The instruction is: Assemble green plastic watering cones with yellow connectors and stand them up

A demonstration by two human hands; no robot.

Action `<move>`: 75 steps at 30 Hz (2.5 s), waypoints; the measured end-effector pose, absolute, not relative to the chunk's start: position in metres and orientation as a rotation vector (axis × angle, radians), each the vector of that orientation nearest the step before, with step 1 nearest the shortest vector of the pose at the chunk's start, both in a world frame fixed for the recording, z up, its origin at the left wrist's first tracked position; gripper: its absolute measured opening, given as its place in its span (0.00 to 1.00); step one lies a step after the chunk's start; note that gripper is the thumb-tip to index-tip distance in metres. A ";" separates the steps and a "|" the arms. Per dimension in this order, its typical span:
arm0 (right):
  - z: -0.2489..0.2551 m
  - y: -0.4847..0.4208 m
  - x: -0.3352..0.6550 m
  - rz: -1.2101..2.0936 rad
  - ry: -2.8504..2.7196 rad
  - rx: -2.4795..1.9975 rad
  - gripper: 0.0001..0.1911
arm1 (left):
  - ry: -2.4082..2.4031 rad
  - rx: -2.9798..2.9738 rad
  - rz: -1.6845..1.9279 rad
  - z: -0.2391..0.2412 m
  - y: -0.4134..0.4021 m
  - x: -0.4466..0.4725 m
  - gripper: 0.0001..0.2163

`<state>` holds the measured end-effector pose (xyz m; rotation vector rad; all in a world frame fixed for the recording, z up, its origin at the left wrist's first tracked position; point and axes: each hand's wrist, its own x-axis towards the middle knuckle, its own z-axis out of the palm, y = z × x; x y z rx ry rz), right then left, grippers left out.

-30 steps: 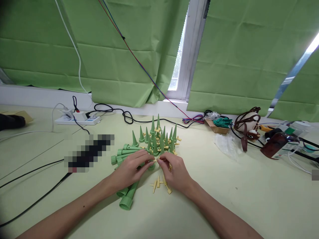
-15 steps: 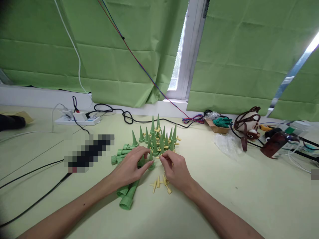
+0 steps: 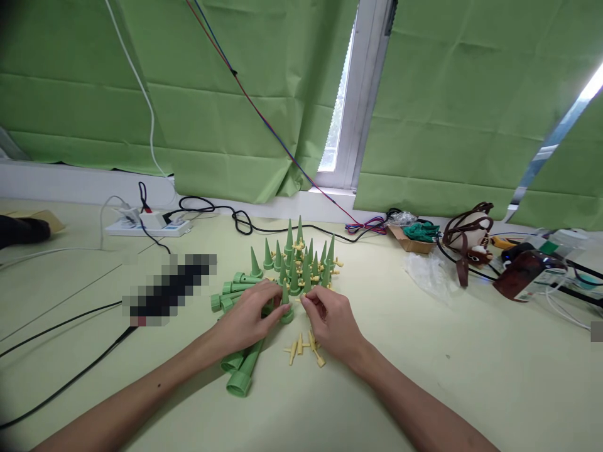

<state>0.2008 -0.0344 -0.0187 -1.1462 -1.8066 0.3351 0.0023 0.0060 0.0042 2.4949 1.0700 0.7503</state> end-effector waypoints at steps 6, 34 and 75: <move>-0.019 -0.034 0.201 0.344 -1.844 -1.126 0.12 | 1.137 2.375 0.793 0.009 0.004 0.003 0.14; -0.019 -0.037 0.199 0.365 -1.901 -1.109 0.10 | 1.076 2.292 0.892 0.010 0.000 0.007 0.14; -0.014 -0.030 0.201 0.976 -1.518 -1.100 0.20 | 0.704 2.586 1.042 0.008 -0.004 0.001 0.10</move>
